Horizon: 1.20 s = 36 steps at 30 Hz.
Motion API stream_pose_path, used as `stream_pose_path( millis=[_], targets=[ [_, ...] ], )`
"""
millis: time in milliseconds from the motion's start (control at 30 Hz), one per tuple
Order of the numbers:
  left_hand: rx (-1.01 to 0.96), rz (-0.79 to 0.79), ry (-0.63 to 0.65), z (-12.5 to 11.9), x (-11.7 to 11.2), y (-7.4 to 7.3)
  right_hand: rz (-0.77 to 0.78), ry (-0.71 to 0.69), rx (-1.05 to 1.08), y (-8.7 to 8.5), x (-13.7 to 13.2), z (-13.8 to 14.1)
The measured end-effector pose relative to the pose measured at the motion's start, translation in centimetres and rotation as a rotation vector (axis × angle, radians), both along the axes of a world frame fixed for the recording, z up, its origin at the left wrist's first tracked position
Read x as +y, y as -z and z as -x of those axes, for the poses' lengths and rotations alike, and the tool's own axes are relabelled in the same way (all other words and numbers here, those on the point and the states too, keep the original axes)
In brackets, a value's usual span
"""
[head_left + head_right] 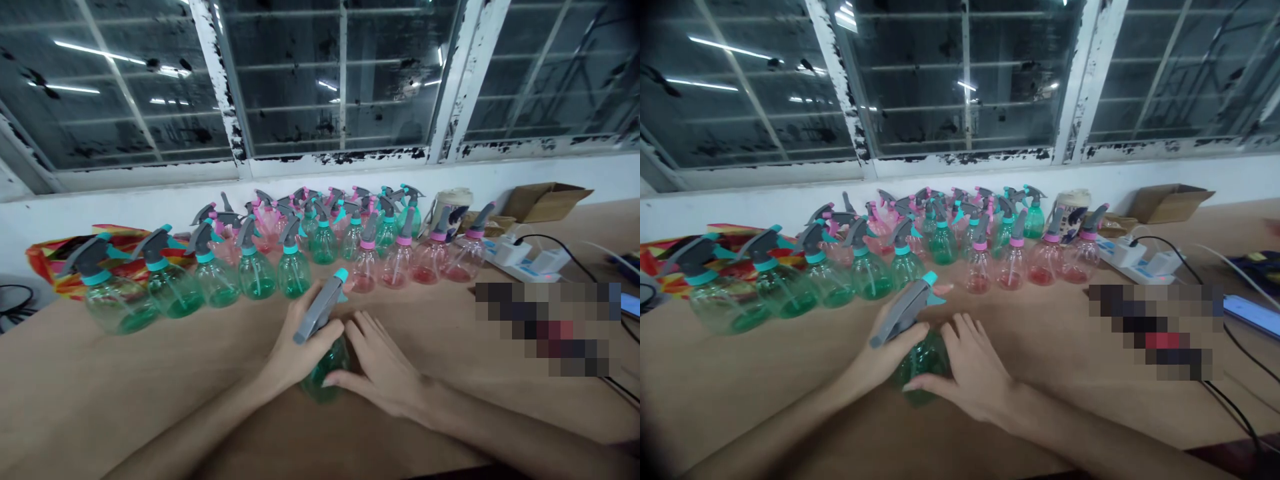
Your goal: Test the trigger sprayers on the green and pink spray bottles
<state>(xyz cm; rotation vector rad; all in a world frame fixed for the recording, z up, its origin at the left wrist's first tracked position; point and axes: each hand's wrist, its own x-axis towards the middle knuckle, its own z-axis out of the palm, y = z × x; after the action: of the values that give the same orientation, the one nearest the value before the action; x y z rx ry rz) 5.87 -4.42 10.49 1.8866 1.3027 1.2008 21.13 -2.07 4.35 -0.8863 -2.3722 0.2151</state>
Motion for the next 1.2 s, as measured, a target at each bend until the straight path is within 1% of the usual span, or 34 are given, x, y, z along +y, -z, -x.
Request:
stream_pose_path(
  millis=[67, 133, 233, 367, 500, 633, 800, 1033, 1200],
  targets=[
    [-0.034, -0.013, 0.014, 0.4, 0.5, 0.0, 0.026, -0.101, -0.041, 1.0, 1.3, -1.0],
    [-0.054, 0.000, 0.011, 0.8, 1.1, 0.0, 0.038, -0.160, -0.074, 2.0, 2.9, -2.1],
    [-0.047, 0.037, -0.033, 1.2, 2.2, 0.1, 0.052, -0.143, -0.127, 3.2, 5.2, -3.6],
    [-0.037, 0.068, -0.051, 1.3, 3.2, 0.4, 0.098, -0.158, -0.151, 3.6, 6.9, -4.1],
    [-0.031, 0.075, -0.035, 1.4, 3.4, 0.6, 0.113, -0.204, -0.109, 3.6, 7.5, -3.3],
    [-0.032, 0.056, 0.008, 1.5, 3.3, 0.3, 0.136, -0.203, -0.093, 3.8, 7.7, -2.9],
    [-0.102, 0.055, 0.049, 1.3, 3.4, 0.0, 0.190, -0.197, -0.130, 3.7, 7.6, -3.1],
    [0.081, 0.107, 0.024, 1.9, 3.3, 0.0, 0.221, -0.206, -0.111, 3.9, 7.7, -3.2],
    [0.091, 0.069, 0.030, 1.9, 3.3, -0.2, 0.227, -0.206, -0.093, 4.3, 7.8, -3.3]
  ],
)
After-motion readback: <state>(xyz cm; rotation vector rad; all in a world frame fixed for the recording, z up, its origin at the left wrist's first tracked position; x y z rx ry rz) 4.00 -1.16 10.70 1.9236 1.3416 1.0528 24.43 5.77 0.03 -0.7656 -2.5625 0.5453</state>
